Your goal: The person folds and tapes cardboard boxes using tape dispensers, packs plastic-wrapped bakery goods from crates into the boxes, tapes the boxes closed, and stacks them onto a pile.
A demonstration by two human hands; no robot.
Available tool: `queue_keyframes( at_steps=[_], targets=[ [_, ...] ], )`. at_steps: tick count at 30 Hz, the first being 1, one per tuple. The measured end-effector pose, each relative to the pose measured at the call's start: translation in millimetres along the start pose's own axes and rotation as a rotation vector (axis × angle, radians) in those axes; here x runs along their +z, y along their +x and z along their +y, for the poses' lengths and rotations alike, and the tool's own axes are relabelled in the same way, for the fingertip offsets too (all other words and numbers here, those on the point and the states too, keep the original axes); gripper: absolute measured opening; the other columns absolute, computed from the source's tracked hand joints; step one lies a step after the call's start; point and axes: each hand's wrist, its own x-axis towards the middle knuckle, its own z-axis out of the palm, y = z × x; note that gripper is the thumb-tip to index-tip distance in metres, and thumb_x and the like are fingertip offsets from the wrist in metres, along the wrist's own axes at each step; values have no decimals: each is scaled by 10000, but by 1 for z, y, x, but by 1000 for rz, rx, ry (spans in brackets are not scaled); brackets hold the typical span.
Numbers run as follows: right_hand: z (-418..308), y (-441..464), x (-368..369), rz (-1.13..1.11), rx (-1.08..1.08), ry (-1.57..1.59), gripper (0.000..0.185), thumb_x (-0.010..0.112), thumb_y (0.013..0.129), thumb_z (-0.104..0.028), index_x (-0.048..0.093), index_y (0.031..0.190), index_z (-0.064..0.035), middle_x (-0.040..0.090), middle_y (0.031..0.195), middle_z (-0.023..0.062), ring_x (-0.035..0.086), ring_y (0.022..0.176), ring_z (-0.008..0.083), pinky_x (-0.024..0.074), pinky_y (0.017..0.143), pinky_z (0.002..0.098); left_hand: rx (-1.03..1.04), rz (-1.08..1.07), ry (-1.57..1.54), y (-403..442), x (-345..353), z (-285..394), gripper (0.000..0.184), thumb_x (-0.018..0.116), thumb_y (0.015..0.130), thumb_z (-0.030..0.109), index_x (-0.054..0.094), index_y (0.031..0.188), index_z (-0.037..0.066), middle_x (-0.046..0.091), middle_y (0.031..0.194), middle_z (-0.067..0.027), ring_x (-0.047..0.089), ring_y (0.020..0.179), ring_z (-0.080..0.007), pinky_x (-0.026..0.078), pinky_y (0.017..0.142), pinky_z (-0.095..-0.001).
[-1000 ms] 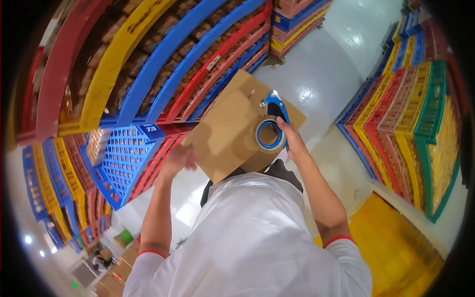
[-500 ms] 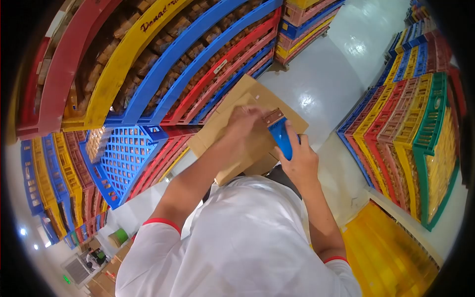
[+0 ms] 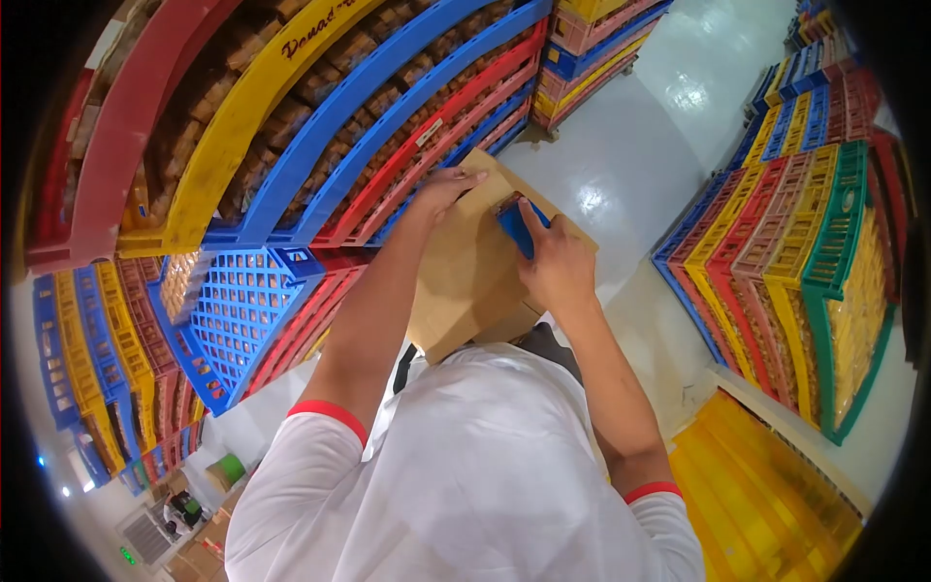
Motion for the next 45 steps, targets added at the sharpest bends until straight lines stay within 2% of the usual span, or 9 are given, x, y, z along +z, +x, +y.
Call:
queue_keyframes(
  at_steps=[5,8,12,17,26,31,36,39,45],
  targets=[
    [4,-3,4,69,-17,-37,692,751,832,-241,569,1499,-255,603,936,158,686,687,355,557,596,477,73,62,253,-36,1,27,537,760,970,306,621,1401,16,735,1243,-154,708,1115,-148,536,954,-274],
    [6,-13,5,57,18,17,688,760,829,-239,577,1492,-265,602,934,159,684,688,354,556,598,474,151,-167,-129,-45,1,25,491,598,1074,370,597,1411,14,730,1082,-65,680,976,-122,551,871,-292],
    [4,-9,9,107,-10,32,678,761,832,-249,584,1485,-277,604,938,152,684,703,351,558,606,470,238,-333,-51,-24,14,32,446,412,1140,390,699,1221,58,707,1056,-20,644,1017,-117,493,954,-293],
    [4,-10,-1,62,16,14,653,751,850,-257,586,1481,-274,617,948,155,691,733,362,562,632,475,359,-202,453,-19,31,32,635,352,1101,567,739,1216,78,701,1207,-153,614,1206,-289,412,1103,-409],
    [51,-131,-93,-211,84,-176,668,786,844,-241,583,1481,-223,601,898,162,697,687,325,557,607,436,379,-168,530,-28,32,43,618,345,1098,554,715,1279,93,689,1313,-181,607,1276,-333,422,1105,-415],
    [82,-125,-28,-246,119,-215,673,801,817,-219,597,1457,-187,603,906,157,705,707,323,568,617,422,541,-160,694,-37,43,48,575,411,1093,491,591,1437,67,660,1354,-224,598,1300,-359,429,1111,-441],
    [79,-90,6,-214,48,-166,661,773,824,-199,586,1458,-178,615,921,168,694,715,337,580,641,428,990,-192,1355,-100,82,30,849,603,1014,398,223,1604,-80,363,1628,-269,356,1516,-377,241,1266,-479],
    [85,-92,22,-188,-25,-225,651,771,818,-197,591,1442,-155,618,932,169,701,760,330,581,643,418,1042,-379,1356,-147,113,5,843,607,1006,402,249,1601,-77,279,1683,-229,223,1582,-347,139,1294,-513],
    [160,-105,51,-317,117,-130,543,791,824,-203,645,1324,-51,683,963,193,728,845,294,597,723,361,608,-97,1535,-153,153,-4,914,684,954,394,225,1628,-18,220,1704,-228,124,1612,-342,102,1291,-556]
  ],
)
